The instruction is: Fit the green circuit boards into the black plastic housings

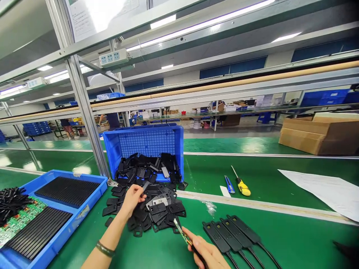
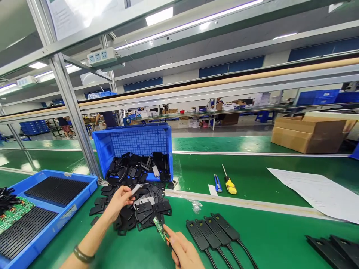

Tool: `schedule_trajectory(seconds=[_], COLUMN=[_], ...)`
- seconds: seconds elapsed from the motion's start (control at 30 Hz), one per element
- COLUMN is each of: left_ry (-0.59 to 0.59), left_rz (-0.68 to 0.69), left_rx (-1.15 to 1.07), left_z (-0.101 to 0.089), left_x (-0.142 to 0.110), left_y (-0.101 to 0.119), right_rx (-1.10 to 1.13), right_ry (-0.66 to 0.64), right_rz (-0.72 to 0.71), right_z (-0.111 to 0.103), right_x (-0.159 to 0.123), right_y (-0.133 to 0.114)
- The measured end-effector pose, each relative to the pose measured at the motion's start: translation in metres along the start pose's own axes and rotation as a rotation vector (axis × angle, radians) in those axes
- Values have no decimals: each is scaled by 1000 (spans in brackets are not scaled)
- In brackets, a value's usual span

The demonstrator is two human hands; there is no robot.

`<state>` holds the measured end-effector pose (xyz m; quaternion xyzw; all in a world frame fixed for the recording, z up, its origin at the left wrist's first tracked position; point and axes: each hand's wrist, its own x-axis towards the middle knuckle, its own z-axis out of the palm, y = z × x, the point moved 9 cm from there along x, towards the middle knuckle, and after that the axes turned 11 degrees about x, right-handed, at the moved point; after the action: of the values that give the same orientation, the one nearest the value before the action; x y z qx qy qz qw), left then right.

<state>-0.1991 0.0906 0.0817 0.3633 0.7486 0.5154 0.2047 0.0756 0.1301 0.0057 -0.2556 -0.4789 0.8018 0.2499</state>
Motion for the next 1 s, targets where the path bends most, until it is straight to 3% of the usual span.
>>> schedule_trajectory(seconds=[0.2,0.3,0.5,0.63,0.73,0.83,1.0], left_ry=[-287,-420,-417,-263,-165,-192,-307], left_rz=[140,134,17,-94,-202,-280,-383], left_rx=[-300,-516,-621,-551,-636,-749,-925], left_z=[75,99,107,95,90,98,119], left_x=[-82,-107,-116,-114,-116,-122,-132], left_y=[28,32,23,8,-5,-12,-19], right_rx=[-420,-593,-650,-542,-379,-293,-422], right_ry=[150,147,79,132,104,59,85], right_rz=[-495,-590,-559,-496,-352,-246,-304], right_z=[-6,1,9,3,0,-1,-7], right_x=[-25,-33,-32,-29,-21,-14,-12], right_y=[-67,-77,-66,-62,-46,-29,-24])
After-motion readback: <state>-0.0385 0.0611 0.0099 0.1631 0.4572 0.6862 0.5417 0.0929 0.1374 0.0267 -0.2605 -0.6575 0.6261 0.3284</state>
